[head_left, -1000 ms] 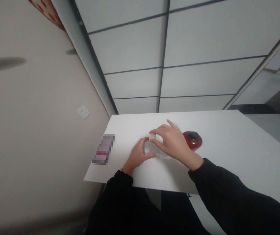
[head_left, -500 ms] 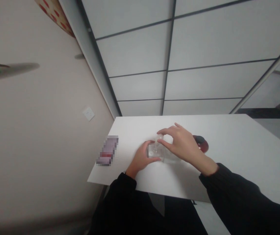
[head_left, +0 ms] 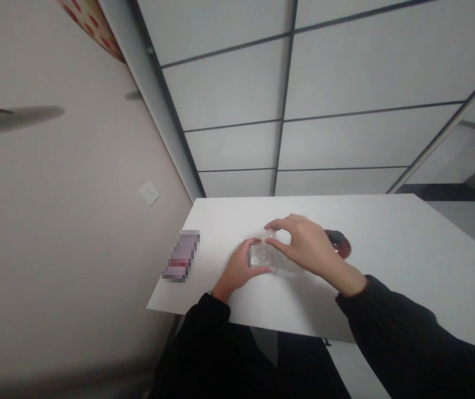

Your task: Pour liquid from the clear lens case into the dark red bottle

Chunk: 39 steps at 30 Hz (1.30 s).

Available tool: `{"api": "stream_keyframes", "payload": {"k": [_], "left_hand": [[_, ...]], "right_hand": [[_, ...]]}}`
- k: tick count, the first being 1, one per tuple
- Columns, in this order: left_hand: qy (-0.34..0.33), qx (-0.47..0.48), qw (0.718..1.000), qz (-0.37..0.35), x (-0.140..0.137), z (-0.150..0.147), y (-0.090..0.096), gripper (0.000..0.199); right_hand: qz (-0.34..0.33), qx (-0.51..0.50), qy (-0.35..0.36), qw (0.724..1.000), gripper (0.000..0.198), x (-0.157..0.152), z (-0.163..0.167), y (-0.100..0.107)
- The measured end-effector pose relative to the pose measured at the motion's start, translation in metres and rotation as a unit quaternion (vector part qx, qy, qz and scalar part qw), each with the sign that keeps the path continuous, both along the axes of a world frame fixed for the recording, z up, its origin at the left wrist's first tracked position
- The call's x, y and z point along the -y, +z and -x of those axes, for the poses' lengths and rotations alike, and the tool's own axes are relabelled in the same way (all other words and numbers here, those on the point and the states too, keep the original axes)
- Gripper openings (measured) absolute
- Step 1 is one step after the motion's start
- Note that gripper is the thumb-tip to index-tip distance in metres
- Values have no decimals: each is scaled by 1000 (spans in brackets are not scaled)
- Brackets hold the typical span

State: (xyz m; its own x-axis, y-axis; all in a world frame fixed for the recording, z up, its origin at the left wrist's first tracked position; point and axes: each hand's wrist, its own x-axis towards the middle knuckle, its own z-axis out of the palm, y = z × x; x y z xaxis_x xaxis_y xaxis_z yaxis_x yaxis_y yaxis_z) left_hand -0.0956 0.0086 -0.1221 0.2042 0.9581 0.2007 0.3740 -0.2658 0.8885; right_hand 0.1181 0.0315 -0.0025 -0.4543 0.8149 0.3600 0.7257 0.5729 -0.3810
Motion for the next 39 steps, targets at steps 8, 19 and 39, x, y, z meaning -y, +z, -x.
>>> {"api": "stream_keyframes", "payload": {"k": [8, 19, 39], "left_hand": [[3, -5, 1000, -6, 0, -1, 2, 81], [-3, 6, 1000, -5, 0, 0, 1, 80], [4, -34, 999, 11, 2, 0, 7, 79]], "right_hand": [[-1, 2, -5, 1000, 19, 4, 1, -3], [21, 16, -13, 1000, 19, 4, 3, 2], [79, -144, -29, 986, 24, -5, -26, 22]]}}
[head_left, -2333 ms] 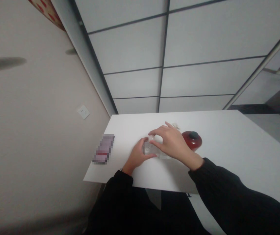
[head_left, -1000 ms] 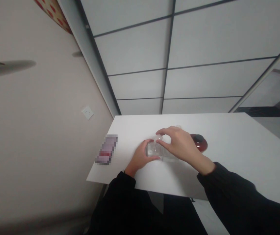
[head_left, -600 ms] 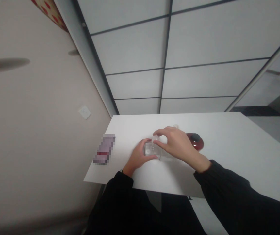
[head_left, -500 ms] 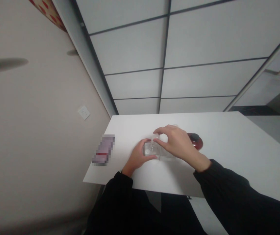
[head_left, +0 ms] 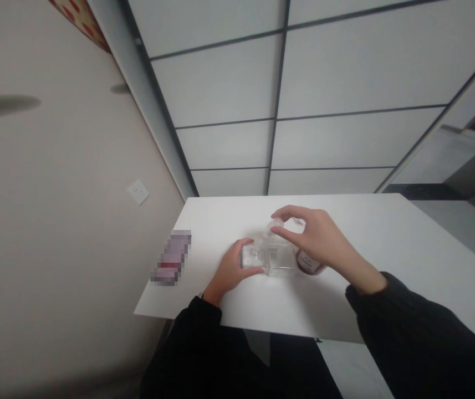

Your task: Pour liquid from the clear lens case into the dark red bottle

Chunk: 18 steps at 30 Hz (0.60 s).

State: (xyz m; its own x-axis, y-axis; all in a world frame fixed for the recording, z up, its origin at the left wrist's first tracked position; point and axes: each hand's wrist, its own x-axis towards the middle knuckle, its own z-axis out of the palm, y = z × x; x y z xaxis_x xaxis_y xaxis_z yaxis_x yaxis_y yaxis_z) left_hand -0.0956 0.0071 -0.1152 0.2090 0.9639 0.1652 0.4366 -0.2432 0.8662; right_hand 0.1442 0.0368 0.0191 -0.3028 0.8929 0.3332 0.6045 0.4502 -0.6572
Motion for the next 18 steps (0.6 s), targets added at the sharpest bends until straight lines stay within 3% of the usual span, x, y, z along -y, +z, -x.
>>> {"api": "stream_keyframes", "payload": {"k": [5, 9, 14, 18], "left_hand": [[1, -8, 1000, 8, 0, 1, 0, 77], [3, -11, 1000, 16, 2, 1, 4, 75], [10, -12, 999, 41, 4, 0, 7, 74], [9, -16, 998, 53, 4, 1, 5, 77]], "right_hand": [[94, -132, -3, 987, 44, -17, -29, 15], [151, -207, -29, 966, 61, -43, -58, 11], [172, -223, -7, 959, 59, -81, -81, -18], [209, -163, 61, 962, 60, -106, -76, -51]]}}
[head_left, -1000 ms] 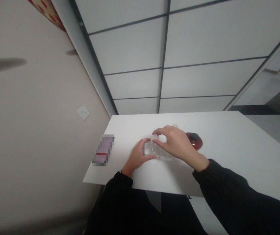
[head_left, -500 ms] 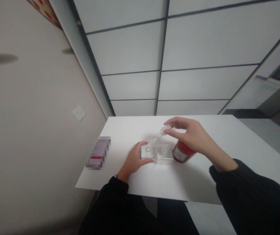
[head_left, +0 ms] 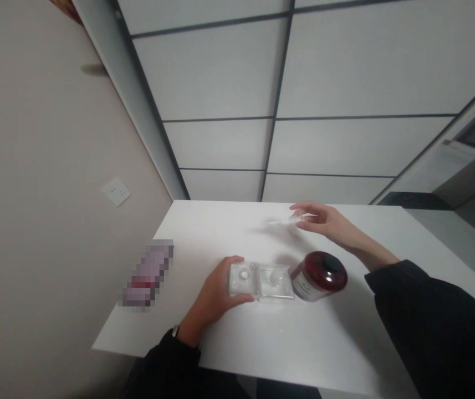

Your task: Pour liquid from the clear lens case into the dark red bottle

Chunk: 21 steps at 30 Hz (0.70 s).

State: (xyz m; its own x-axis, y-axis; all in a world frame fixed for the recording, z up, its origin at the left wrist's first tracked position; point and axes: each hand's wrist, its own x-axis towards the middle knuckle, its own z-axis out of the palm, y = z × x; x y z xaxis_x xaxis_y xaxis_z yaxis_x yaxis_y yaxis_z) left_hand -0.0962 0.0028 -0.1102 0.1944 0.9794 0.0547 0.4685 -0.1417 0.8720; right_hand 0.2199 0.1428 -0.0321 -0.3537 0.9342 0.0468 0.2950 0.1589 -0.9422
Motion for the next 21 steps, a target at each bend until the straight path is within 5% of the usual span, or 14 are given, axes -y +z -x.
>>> {"api": "stream_keyframes", "payload": {"k": [11, 21], "left_hand": [[-6, 21, 999, 36, 5, 0, 2, 82], [-7, 2, 998, 57, 7, 1, 3, 83]], "right_hand": [[-8, 61, 194, 979, 41, -43, 44, -72], [-97, 117, 262, 953, 30, -47, 46, -72]]}}
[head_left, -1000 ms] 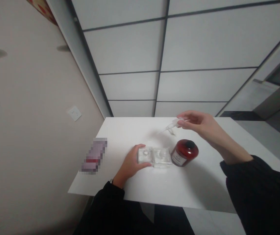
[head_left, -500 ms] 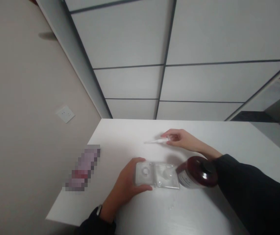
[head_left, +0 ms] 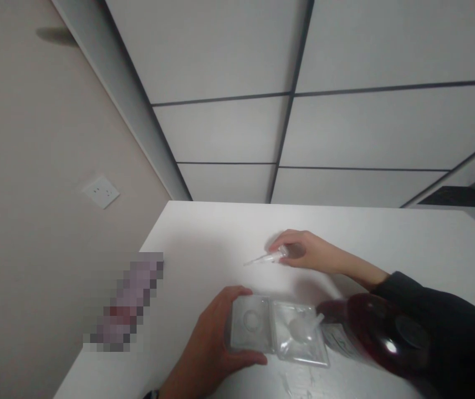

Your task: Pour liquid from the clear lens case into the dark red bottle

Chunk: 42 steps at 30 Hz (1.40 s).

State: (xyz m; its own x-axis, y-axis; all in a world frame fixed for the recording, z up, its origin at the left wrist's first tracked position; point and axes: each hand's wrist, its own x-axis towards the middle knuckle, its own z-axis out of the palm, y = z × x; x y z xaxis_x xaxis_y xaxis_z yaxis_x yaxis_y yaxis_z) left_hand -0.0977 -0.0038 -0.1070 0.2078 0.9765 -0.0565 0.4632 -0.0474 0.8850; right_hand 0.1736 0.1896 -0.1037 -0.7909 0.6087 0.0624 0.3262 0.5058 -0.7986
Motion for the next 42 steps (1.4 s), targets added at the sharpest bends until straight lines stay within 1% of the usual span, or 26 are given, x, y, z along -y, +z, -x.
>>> {"api": "stream_keyframes", "payload": {"k": [3, 5, 7, 9, 11, 13, 15, 16, 18, 21, 22, 25, 28, 30, 32, 34, 35, 36, 37, 38, 39, 40, 42], "left_hand": [[-1, 4, 1000, -11, -2, -1, -1, 82], [-4, 9, 1000, -20, -2, -1, -2, 82], [-7, 10, 1000, -27, -2, 0, -5, 82], [-11, 7, 999, -37, -1, 2, -7, 81], [-18, 3, 998, -62, 0, 4, -5, 88], [-24, -5, 995, -97, 0, 3, 0, 96], [-31, -30, 990, -132, -2, -1, 10, 97], [-38, -50, 987, -148, -4, -4, 15, 94], [-67, -105, 978, -168, -9, -14, 27, 93], [-101, -182, 963, -170, -16, -29, 40, 100], [-109, -198, 959, -170, -18, -33, 42, 102], [-121, -218, 952, -180, -20, -37, 45, 106], [-118, -213, 951, -189, -20, -36, 42, 108], [-117, -207, 953, -188, -22, -35, 39, 110], [-116, -202, 954, -188, -23, -35, 37, 111], [-115, -199, 955, -187, -25, -35, 37, 112], [-114, -198, 956, -185, -25, -35, 37, 114], [-115, -197, 957, -181, -26, -35, 37, 116], [-116, -195, 958, -178, -26, -35, 37, 119], [-117, -191, 958, -176, -26, -36, 37, 122], [-118, -187, 959, -177, -27, -36, 37, 124], [-118, -182, 960, -179, -27, -35, 37, 126], [-115, -173, 961, -181, -27, -35, 37, 128]], "right_hand": [[-17, -12, 6, 1000, 34, -1, -5, 13], [-33, -15, -12, 999, 37, -2, -11, 25], [-48, 1, -38, 998, 38, 0, -20, 43], [-64, 17, -66, 996, 39, 10, -28, 65], [-80, 26, -88, 993, 39, 28, -32, 90], [-93, 36, -89, 991, 35, 53, -32, 114], [-116, 67, -54, 990, 31, 81, -26, 131], [-137, 93, -29, 986, 29, 94, -21, 136], [-199, 151, 10, 968, 30, 115, -12, 137], [-295, 208, 26, 932, 38, 131, 1, 124], [-314, 225, 29, 922, 36, 132, 4, 119], [-351, 272, 36, 895, 21, 131, 8, 104], [-386, 254, 66, 885, 16, 126, 8, 98], [-393, 232, 88, 886, 16, 125, 8, 99], [-387, 222, 94, 890, 22, 125, 9, 101], [-381, 235, 70, 892, 43, 128, 13, 103], [-380, 254, 46, 888, 56, 130, 16, 104], [-379, 282, 19, 881, 62, 132, 19, 105], [-377, 308, -2, 873, 59, 135, 22, 105], [-375, 326, -11, 868, 52, 137, 25, 105], [-376, 330, -8, 866, 45, 140, 28, 105], [-380, 322, 1, 867, 43, 143, 30, 105], [-390, 301, 18, 870, 56, 147, 32, 104]]}}
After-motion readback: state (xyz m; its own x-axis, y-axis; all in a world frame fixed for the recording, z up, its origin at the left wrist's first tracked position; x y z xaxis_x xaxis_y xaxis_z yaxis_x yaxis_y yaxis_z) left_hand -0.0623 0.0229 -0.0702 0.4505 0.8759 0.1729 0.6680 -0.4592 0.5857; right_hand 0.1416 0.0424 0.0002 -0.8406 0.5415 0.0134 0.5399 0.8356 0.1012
